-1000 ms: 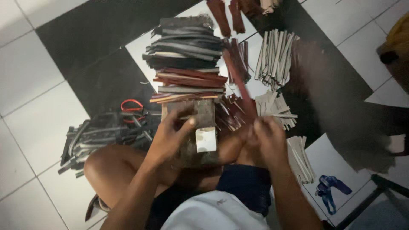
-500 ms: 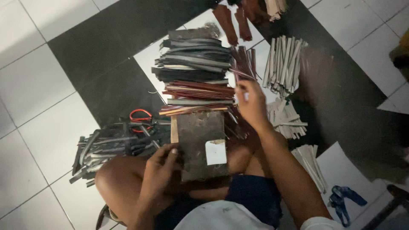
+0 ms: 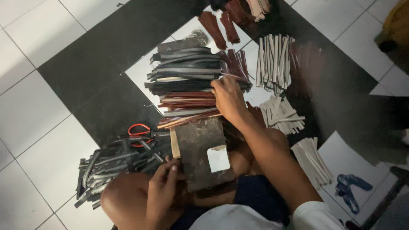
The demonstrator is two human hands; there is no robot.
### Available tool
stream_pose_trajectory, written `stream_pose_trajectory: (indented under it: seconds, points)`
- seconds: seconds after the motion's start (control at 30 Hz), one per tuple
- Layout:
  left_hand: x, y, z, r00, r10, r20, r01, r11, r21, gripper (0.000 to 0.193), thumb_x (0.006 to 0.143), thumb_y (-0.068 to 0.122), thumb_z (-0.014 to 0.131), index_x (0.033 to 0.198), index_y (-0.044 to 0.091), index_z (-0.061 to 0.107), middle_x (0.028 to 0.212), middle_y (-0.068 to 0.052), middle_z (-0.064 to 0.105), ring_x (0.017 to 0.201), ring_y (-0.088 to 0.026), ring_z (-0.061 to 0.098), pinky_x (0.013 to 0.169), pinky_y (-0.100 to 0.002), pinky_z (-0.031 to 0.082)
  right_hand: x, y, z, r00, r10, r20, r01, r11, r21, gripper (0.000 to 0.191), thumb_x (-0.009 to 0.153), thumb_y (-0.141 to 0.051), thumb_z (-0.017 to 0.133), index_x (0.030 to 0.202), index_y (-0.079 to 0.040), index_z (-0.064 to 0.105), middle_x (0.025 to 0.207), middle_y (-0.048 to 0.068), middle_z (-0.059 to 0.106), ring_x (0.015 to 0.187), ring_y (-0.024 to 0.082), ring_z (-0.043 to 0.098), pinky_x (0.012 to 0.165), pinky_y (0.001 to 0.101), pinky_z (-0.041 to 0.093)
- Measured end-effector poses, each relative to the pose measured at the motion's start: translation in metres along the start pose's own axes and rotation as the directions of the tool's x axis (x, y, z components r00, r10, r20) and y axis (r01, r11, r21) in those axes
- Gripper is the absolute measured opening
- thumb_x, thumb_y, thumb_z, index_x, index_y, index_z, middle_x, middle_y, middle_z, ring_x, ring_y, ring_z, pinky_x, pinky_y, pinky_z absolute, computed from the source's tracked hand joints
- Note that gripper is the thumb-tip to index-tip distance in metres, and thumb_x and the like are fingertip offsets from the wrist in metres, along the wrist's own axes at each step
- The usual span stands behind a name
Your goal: The person sits cross-legged on the floor and repeatedly peels thin strips from reddish-brown material pieces using a fixed blade on a wooden block. The peeled strips are placed into a pile on the floor.
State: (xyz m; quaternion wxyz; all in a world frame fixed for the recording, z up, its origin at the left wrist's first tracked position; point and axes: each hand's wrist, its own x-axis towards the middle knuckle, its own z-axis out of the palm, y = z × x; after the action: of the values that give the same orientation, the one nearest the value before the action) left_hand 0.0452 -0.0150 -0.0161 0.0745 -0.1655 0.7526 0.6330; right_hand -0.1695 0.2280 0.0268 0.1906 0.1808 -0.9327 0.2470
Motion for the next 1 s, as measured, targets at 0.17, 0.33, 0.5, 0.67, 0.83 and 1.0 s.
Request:
stream_pose_trajectory:
  seconds: [0.17,0.33,0.5,0.67,0.83,1.0]
  points:
    - [0.007,0.005,0.013,0.996,0.087,0.011,-0.087,0.995,0.041,0.026,0.101,0.015,0.062,0.115,-0.005,0.071,0.107,-0.011,0.075,0.103,-0.012,0.064,0.091,-0.027,0.050,-0.021,-0.013,-0.025,0.974,-0.153,-0.167,0.134,0.984,-0.117,0.025,0.087,0.009,0.064,0.110,-0.001,0.069,0.104,0.016,0.064,0.099,0.036,0.063,0.084,0.0480,0.051]
    - [0.006,0.027,0.027,0.994,0.017,0.108,0.018,0.947,-0.321,0.046,0.098,0.014,0.057,0.141,0.000,0.047,0.125,-0.018,0.070,0.111,-0.022,0.070,0.096,-0.033,0.057,-0.102,-0.042,-0.044,0.997,0.019,-0.070,0.020,0.858,0.513,0.007,0.098,-0.003,0.068,0.102,-0.001,0.063,0.099,0.011,0.068,0.089,0.023,0.067,0.077,0.0354,0.055]
    - [0.023,0.033,0.025,0.997,-0.043,0.067,0.068,0.897,-0.436,0.058,0.098,0.016,0.052,0.150,0.003,0.029,0.131,-0.017,0.063,0.109,-0.022,0.069,0.090,-0.035,0.058,-0.189,-0.049,-0.040,0.818,0.289,0.497,-0.575,0.417,0.704,0.017,0.100,-0.013,0.067,0.112,-0.002,0.061,0.096,0.006,0.066,0.087,0.012,0.066,0.075,0.0301,0.056]
    - [0.023,0.017,0.024,1.000,-0.023,-0.017,0.017,0.945,-0.327,0.044,0.105,0.016,0.058,0.142,-0.005,0.053,0.111,-0.020,0.063,0.093,-0.017,0.062,0.083,-0.032,0.053,-0.220,-0.052,-0.040,0.758,0.377,0.533,-0.630,0.633,0.449,0.019,0.092,-0.015,0.071,0.105,-0.002,0.065,0.087,0.005,0.070,0.079,0.014,0.067,0.069,0.0289,0.055]
    - [0.022,-0.003,0.010,0.987,-0.045,-0.156,-0.024,0.908,-0.417,0.045,0.111,0.030,0.039,0.136,-0.001,0.060,0.111,-0.011,0.071,0.096,-0.014,0.066,0.085,-0.030,0.054,-0.202,-0.066,-0.064,0.647,0.452,0.614,-0.675,0.714,0.185,0.021,0.091,-0.021,0.070,0.106,-0.007,0.068,0.083,0.009,0.071,0.076,0.022,0.070,0.067,0.0344,0.054]
    - [0.018,-0.024,0.004,0.980,0.125,-0.152,-0.153,0.970,-0.190,0.035,0.100,0.012,0.063,0.132,-0.003,0.058,0.113,-0.011,0.068,0.103,-0.014,0.064,0.090,-0.029,0.053,-0.156,-0.068,-0.065,0.870,0.243,0.429,-0.291,0.956,0.049,0.025,0.090,-0.022,0.073,0.107,-0.004,0.070,0.096,0.017,0.066,0.087,0.033,0.065,0.071,0.0436,0.052]
